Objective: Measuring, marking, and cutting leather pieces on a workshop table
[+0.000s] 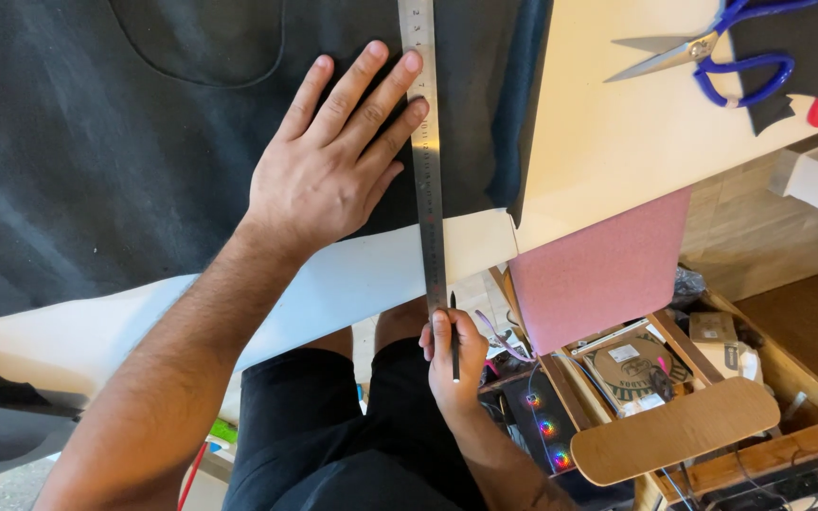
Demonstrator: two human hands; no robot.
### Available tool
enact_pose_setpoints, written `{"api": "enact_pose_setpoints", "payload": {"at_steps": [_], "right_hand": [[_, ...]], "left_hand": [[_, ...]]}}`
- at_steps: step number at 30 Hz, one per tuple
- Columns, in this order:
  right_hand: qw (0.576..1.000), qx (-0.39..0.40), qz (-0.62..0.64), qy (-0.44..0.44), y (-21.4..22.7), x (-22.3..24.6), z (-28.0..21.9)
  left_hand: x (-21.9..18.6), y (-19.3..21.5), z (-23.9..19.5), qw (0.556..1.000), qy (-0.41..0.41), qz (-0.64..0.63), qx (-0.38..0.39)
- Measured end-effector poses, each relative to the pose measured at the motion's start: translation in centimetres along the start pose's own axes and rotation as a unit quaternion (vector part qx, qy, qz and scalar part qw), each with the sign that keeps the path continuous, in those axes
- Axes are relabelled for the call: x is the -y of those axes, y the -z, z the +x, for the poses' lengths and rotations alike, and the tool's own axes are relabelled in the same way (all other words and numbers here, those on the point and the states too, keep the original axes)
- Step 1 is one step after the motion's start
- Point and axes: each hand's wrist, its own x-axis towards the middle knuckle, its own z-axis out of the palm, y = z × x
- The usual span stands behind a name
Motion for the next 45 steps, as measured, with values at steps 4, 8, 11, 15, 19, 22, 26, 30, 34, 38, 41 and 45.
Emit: {"api": "enact_pose_setpoints", "payload": {"at_steps": [4,8,11,15,19,22,26,30,34,38,41,45], "right_hand": [[1.000,0.003,0.015,0.017,-0.06,0.24,-0.02],[0.999,0.008,0.030,0.009,-0.19,0.07,0.21],[0.999,0.009,0.031,0.015,-0.14,0.15,0.04],[0.999,0.011,0.020,0.026,-0.19,0.10,0.20],[0.999,0.013,0.042,0.025,-0.22,0.10,0.17],[1.000,0.014,0.022,0.011,-0.19,0.20,0.18],[0.999,0.013,0.031,0.012,-0.21,-0.31,0.24],[0.999,0.014,0.039,0.010,-0.15,-0.57,0.21],[0.999,0.014,0.024,0.021,-0.16,-0.09,0.22],[0.999,0.013,0.033,0.014,-0.07,0.06,0.09],[0.999,0.014,0.035,0.014,0.02,-0.09,0.19],[0.999,0.012,0.032,0.008,0.13,-0.49,0.05]], "left_hand": [[-0.02,-0.15,-0.10,1.000,-0.002,0.003,0.001],[0.14,-0.09,0.04,1.000,-0.004,0.003,-0.003],[0.03,-0.18,-0.07,1.000,-0.003,0.001,-0.003],[0.08,-0.31,-0.18,1.000,-0.004,0.012,-0.010],[0.06,-0.34,-0.13,1.000,0.001,0.005,-0.010],[0.09,-0.42,-0.24,1.000,0.000,0.005,-0.013],[0.09,-0.42,-0.22,1.000,-0.003,0.011,-0.019],[0.08,-0.32,-0.24,1.000,-0.005,0.010,-0.014],[0.08,-0.29,-0.19,1.000,-0.003,0.003,-0.020],[0.18,-0.27,-0.32,1.000,-0.011,-0.002,-0.011],[0.25,-0.35,-0.26,1.000,-0.015,0.002,-0.013],[0.27,-0.50,-0.41,1.000,-0.017,-0.005,-0.025]]}}
